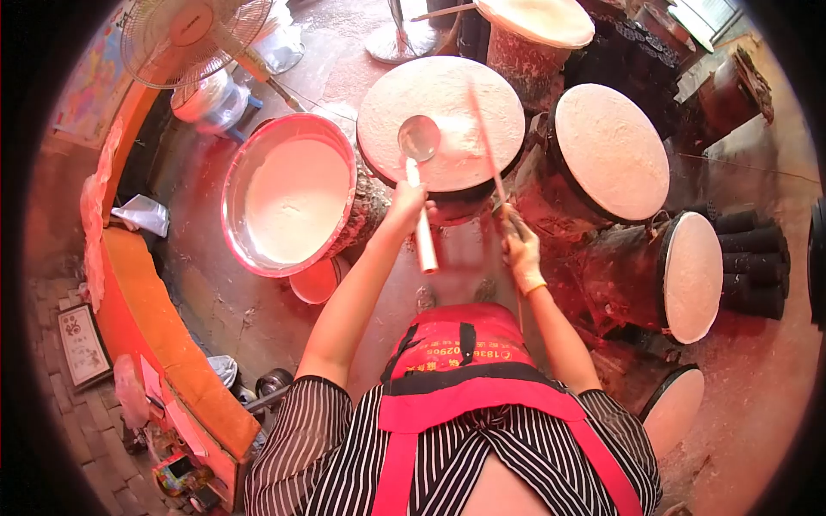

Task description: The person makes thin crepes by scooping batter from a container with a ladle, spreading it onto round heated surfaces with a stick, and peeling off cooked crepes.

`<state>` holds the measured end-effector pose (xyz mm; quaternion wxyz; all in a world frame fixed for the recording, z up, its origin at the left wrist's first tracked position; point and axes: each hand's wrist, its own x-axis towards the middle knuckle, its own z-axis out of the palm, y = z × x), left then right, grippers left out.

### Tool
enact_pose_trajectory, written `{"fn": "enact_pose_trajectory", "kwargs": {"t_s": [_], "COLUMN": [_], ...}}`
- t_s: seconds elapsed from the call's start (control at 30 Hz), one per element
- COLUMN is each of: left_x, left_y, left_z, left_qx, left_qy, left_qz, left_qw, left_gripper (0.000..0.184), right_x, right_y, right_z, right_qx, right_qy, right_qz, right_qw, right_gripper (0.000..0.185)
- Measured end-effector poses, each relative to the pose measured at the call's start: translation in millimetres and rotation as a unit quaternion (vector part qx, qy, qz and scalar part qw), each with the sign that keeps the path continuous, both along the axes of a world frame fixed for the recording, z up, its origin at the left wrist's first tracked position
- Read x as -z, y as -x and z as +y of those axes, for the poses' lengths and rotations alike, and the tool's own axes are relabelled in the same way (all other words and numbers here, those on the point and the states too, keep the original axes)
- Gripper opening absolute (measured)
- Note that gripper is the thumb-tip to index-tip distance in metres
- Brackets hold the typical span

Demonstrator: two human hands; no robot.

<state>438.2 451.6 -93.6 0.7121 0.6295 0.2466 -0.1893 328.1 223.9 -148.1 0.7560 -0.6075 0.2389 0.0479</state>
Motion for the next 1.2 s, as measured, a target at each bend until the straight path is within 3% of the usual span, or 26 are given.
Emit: {"fn": "enact_pose_trajectory", "kwargs": {"t_s": [0.07, 0.13, 0.17, 0.2, 0.23, 0.27, 0.3, 0.33, 0.4, 0.47, 0.5, 0.53, 0.6, 0.67, 0.7, 0.73, 0.8, 0.87, 0.9, 0.93, 1.07, 1.1, 1.2], "left_x": [-10.0, 43.0, 66.1, -3.8, -11.0, -77.2, -94.5, -104.1, -103.5, -102.3, -103.6, -104.0, -97.7, -88.4, -91.6, -94.6, -92.0, -79.4, -73.2, -69.9, -71.6, -73.5, -82.9], "left_y": [-0.9, -23.5, -41.7, -20.0, -22.5, -2.0, 14.3, 29.1, 36.3, 36.5, 29.1, 27.5, 50.1, 80.0, 97.4, 112.7, 133.6, 142.8, 144.9, 147.7, 146.7, 146.2, 139.2], "left_z": [-25.2, -18.5, 3.1, 12.4, 42.9, 51.1, 62.9, 72.8, 88.3, 103.1, 108.1, 113.7, 129.2, 144.0, 147.2, 148.7, 151.9, 155.4, 156.7, 157.0, 145.2, 135.8, 87.8], "left_qx": [-0.02, -0.051, -0.035, -0.033, 0.036, -0.032, -0.027, 0.008, 0.028, 0.02, 0.015, 0.02, -0.003, 0.007, 0.003, -0.001, -0.032, -0.053, -0.056, -0.058, -0.037, -0.043, -0.036], "left_qy": [0.015, 0.224, 0.396, 0.618, 0.677, 0.658, 0.559, 0.486, 0.468, 0.469, 0.469, 0.469, 0.429, 0.353, 0.32, 0.287, 0.274, 0.289, 0.296, 0.302, 0.397, 0.418, 0.418], "left_qz": [0.035, 0.053, 0.133, 0.193, 0.241, 0.264, 0.191, 0.115, 0.14, 0.189, 0.233, 0.231, 0.233, 0.163, 0.144, 0.124, 0.123, 0.153, 0.161, 0.172, 0.218, 0.218, 0.234], "left_qw": [0.999, 0.972, 0.908, 0.761, 0.695, 0.704, 0.807, 0.866, 0.872, 0.863, 0.852, 0.852, 0.873, 0.921, 0.937, 0.95, 0.953, 0.944, 0.94, 0.936, 0.891, 0.881, 0.877], "left_gripper": [0.007, 0.01, 0.013, 0.012, 0.011, 0.011, 0.012, 0.01, 0.016, 0.017, 0.019, 0.019, 0.017, 0.012, 0.008, 0.009, 0.01, 0.008, 0.009, 0.01, 0.013, 0.013, 0.015], "right_x": [-6.2, -23.6, -34.3, -42.2, -49.2, -60.2, -97.5, -111.0, -77.9, -21.3, 1.8, 0.1, -39.7, -33.8, -34.1, -1.6, 9.9, -24.4, -37.8, -35.7, -26.1, -45.1, -72.9], "right_y": [-2.0, 0.5, 0.9, -1.3, -4.2, -7.5, -12.0, -24.8, -35.4, -22.0, -7.9, 13.9, 37.3, 34.9, 29.8, 20.1, 22.0, 62.7, 71.0, 86.7, 91.1, 89.7, 82.6], "right_z": [24.6, 36.2, 38.8, 34.2, 25.8, 20.9, 19.4, 12.7, -0.5, 22.8, 38.7, 58.6, 78.3, 68.7, 59.1, 54.8, 56.4, 76.1, 81.8, 85.1, 49.7, 31.8, -41.6], "right_qx": [-0.052, -0.09, -0.106, -0.105, -0.114, -0.12, -0.084, -0.054, 0.039, -0.031, -0.034, -0.076, -0.21, -0.172, -0.135, -0.003, 0.052, -0.114, -0.245, -0.251, -0.045, -0.016, 0.089], "right_qy": [-0.048, -0.149, -0.161, -0.16, -0.128, -0.097, -0.017, 0.003, -0.049, 0.201, 0.115, 0.237, 0.297, 0.236, 0.179, 0.163, 0.204, 0.343, 0.428, 0.451, 0.329, 0.37, 0.555], "right_qz": [0.061, 0.096, 0.114, 0.11, 0.096, 0.083, 0.09, 0.047, -0.05, -0.2, -0.127, -0.182, -0.103, -0.119, -0.027, -0.131, -0.13, -0.045, 0.0, -0.075, -0.197, -0.117, -0.116], "right_qw": [0.996, 0.98, 0.975, 0.975, 0.981, 0.984, 0.992, 0.997, 0.997, 0.959, 0.985, 0.951, 0.926, 0.949, 0.974, 0.978, 0.969, 0.931, 0.87, 0.854, 0.923, 0.921, 0.819], "right_gripper": [0.036, 0.034, 0.034, 0.034, 0.034, 0.035, 0.036, 0.037, 0.036, 0.036, 0.039, 0.038, 0.036, 0.035, 0.034, 0.033, 0.046, 0.045, 0.044, 0.047, 0.051, 0.045, 0.042]}}
